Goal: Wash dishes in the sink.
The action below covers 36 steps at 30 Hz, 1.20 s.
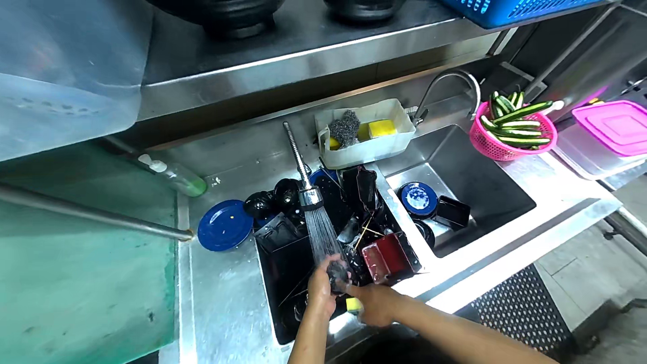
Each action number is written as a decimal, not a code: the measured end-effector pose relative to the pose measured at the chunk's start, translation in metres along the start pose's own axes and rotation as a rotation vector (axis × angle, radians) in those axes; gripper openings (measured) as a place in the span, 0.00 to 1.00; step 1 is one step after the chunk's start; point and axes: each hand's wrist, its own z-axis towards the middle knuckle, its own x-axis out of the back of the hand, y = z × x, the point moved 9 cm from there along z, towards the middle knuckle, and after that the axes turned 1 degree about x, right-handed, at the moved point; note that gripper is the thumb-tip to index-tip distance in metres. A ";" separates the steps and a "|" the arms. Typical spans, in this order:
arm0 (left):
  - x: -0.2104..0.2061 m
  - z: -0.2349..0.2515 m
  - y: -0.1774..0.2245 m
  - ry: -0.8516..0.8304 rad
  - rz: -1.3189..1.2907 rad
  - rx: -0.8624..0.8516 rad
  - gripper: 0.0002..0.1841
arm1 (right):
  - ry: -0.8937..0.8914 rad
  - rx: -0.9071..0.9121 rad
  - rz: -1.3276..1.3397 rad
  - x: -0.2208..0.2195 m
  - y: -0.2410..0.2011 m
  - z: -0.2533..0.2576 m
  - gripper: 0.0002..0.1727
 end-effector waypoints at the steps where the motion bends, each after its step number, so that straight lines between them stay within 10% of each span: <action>1: -0.002 0.001 0.001 -0.026 -0.047 -0.012 0.25 | -0.030 0.048 0.063 0.000 -0.007 -0.003 0.55; 31: -0.028 0.012 0.021 -0.193 -0.177 -0.131 0.22 | 0.137 -0.142 -0.153 0.045 0.006 -0.004 0.53; 36: -0.030 0.012 0.018 -0.167 -0.122 -0.127 0.21 | 0.421 -0.144 0.365 0.076 0.017 -0.023 0.35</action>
